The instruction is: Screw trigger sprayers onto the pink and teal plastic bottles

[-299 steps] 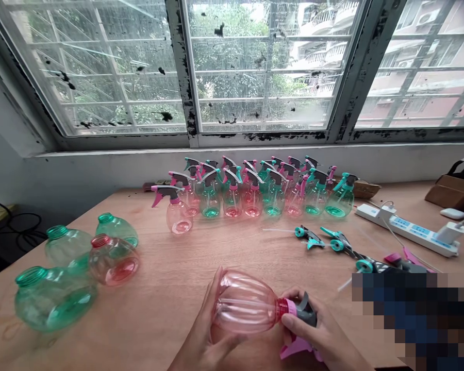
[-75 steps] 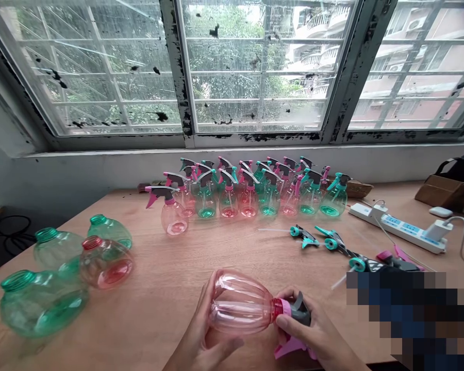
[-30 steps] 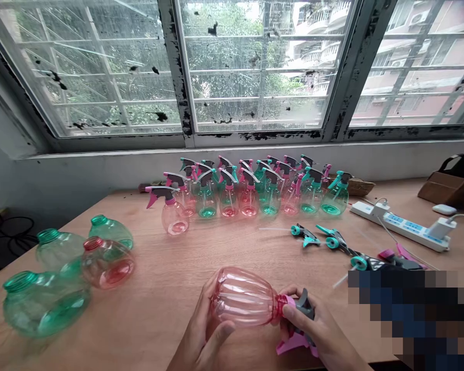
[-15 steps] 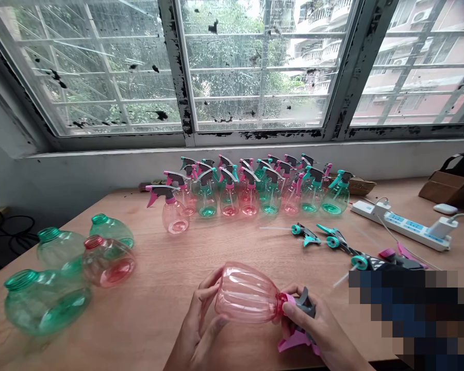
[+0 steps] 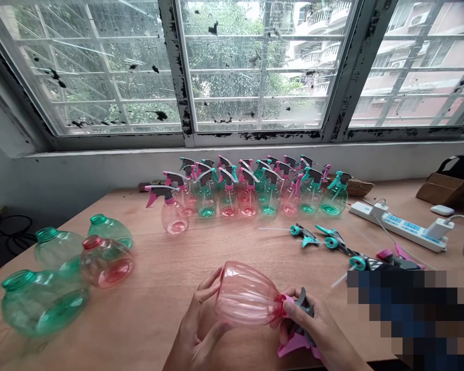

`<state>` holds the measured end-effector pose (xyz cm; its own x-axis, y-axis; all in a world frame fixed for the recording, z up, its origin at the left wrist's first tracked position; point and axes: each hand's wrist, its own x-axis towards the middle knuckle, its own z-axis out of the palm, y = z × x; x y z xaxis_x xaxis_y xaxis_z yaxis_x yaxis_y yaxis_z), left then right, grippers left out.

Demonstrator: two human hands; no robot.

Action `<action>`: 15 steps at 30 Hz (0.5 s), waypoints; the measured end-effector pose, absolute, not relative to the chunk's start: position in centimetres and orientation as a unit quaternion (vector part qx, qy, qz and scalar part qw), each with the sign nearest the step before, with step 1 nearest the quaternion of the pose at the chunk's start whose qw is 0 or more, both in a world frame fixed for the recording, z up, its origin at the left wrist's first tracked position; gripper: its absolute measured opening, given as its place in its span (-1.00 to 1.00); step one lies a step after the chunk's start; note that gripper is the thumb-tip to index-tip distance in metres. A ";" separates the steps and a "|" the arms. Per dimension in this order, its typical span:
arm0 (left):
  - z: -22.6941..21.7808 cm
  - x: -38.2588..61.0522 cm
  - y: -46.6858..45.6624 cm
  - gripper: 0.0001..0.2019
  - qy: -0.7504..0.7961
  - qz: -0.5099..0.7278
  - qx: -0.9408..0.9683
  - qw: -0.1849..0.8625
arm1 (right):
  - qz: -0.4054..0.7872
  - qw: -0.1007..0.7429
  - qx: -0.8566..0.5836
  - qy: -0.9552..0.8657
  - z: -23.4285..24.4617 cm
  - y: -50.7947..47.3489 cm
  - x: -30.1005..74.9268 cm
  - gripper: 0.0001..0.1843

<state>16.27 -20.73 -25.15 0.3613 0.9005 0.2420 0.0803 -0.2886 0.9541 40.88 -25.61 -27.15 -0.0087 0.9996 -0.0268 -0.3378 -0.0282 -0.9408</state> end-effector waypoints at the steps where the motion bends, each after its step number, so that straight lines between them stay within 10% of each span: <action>1: -25.2 16.3 -20.7 -0.68 0.358 0.437 0.684 0.461 | 0.589 0.574 -0.410 -0.396 -27.3 -25.6 40.9 -0.64; 15: -26.1 16.3 -20.8 -0.68 0.313 0.504 0.699 0.400 | 0.618 0.518 -0.437 -0.398 -26.3 -26.0 40.9 -0.45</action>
